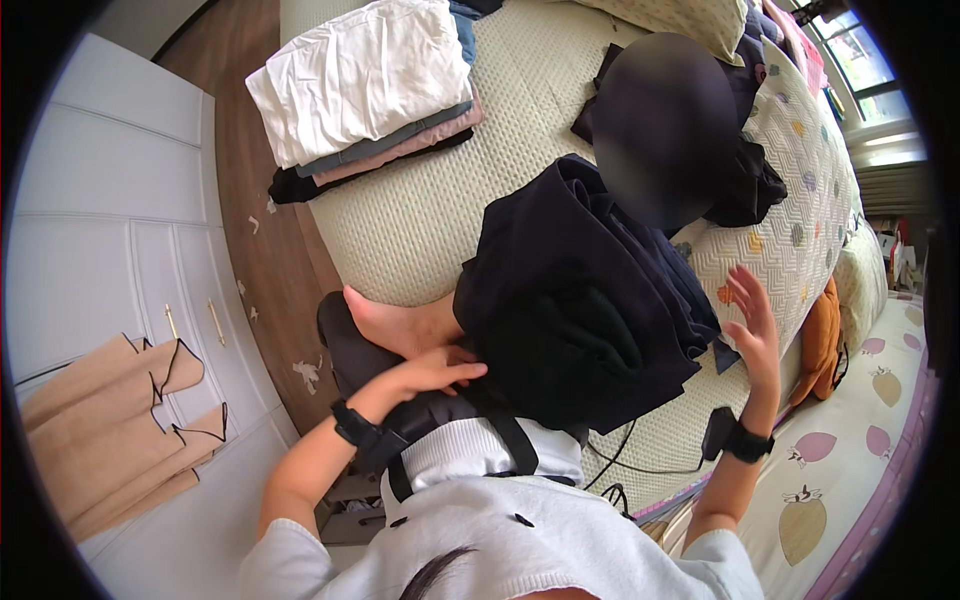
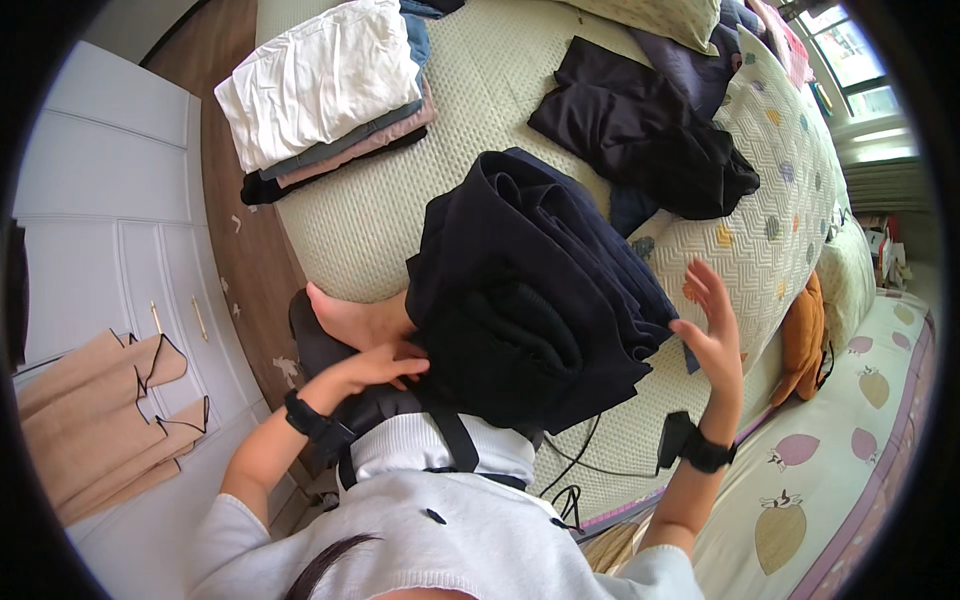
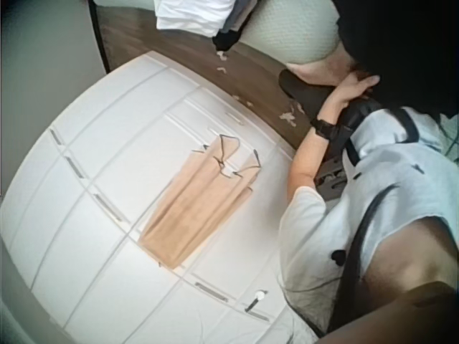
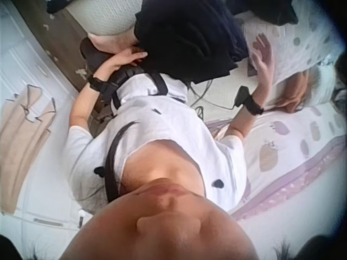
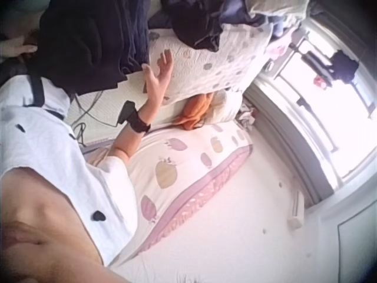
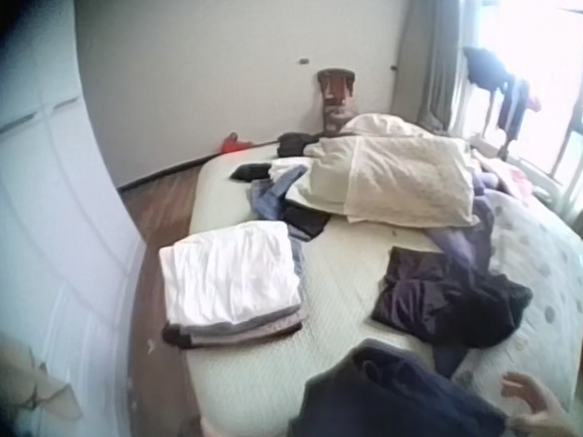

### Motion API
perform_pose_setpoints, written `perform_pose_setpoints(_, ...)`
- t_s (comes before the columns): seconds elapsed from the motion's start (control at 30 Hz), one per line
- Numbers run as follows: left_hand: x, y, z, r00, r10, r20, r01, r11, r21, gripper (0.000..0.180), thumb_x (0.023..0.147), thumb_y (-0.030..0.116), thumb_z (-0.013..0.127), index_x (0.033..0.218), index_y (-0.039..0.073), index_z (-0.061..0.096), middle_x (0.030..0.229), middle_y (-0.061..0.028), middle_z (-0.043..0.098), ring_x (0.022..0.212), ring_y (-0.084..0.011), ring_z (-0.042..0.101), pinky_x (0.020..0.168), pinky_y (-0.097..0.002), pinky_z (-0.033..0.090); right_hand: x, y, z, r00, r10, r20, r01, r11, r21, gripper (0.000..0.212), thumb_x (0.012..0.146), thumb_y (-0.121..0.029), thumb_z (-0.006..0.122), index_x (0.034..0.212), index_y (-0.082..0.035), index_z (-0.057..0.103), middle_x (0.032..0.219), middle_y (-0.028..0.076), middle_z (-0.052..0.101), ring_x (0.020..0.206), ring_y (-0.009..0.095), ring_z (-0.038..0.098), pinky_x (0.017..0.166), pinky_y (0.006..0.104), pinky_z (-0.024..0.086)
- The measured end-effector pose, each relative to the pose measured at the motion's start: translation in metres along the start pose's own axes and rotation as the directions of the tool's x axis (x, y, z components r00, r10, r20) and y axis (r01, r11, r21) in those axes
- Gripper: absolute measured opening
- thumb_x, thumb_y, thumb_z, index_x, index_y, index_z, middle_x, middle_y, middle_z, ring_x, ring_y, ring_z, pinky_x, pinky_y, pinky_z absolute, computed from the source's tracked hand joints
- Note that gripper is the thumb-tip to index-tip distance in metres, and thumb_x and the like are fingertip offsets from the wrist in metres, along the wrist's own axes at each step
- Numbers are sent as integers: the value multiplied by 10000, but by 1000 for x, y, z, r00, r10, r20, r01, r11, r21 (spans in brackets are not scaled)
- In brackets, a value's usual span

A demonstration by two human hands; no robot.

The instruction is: Folding various articles of clothing while sitting on a bed.

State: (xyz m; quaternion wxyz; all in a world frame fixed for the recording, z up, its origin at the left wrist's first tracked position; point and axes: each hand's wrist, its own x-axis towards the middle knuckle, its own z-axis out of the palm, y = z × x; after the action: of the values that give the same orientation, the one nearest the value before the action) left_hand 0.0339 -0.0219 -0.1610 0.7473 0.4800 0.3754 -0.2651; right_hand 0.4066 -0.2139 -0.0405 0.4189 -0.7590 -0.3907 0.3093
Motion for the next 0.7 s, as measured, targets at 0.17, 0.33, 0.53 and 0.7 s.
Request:
perform_pose_setpoints(0.17, 19, 9, 36, 917, 379, -124, -395, 905, -158, 769, 728, 279, 684, 1287, -23, 251, 1246, -117, 399, 1160, -201, 375, 983, -284, 293, 85, 4, 40, 946, 22, 325, 65, 965, -254, 925, 556, -261, 740, 1315, -19, 269, 1294, 163, 373, 1187, 264, 376, 985, 312, 268)
perform_pose_setpoints(0.33, 33, 35, 50, 890, 393, -233, -449, 845, -291, 833, 686, 213, 722, 1298, -10, 202, 1292, -111, 339, 1207, -198, 312, 1001, -286, 257, 113, 17, 59, 819, 320, 476, -220, 941, -256, 931, 541, -282, 695, 1321, -22, 256, 1241, 164, 412, 1150, 238, 398, 971, 297, 283)
perform_pose_setpoints(0.53, 34, 48, 59, 767, 489, -416, -634, 673, -380, 886, 639, 136, 748, 1306, 16, 177, 1251, -92, 366, 1188, -199, 325, 999, -304, 260, 76, 38, 45, 765, 432, 477, -423, 896, -134, 818, 577, -303, 615, 1259, 45, 327, 1153, 126, 484, 1073, 213, 449, 941, 281, 316)
perform_pose_setpoints(0.7, 35, 88, 49, 561, 699, -444, -815, 559, -149, 865, 627, 100, 746, 1300, 28, 208, 1214, -88, 400, 1152, -193, 361, 982, -305, 283, 16, 61, 25, 915, 347, 203, -390, 891, 234, 623, 641, -216, 546, 1184, 53, 402, 1119, 110, 512, 994, 177, 493, 857, 278, 389)
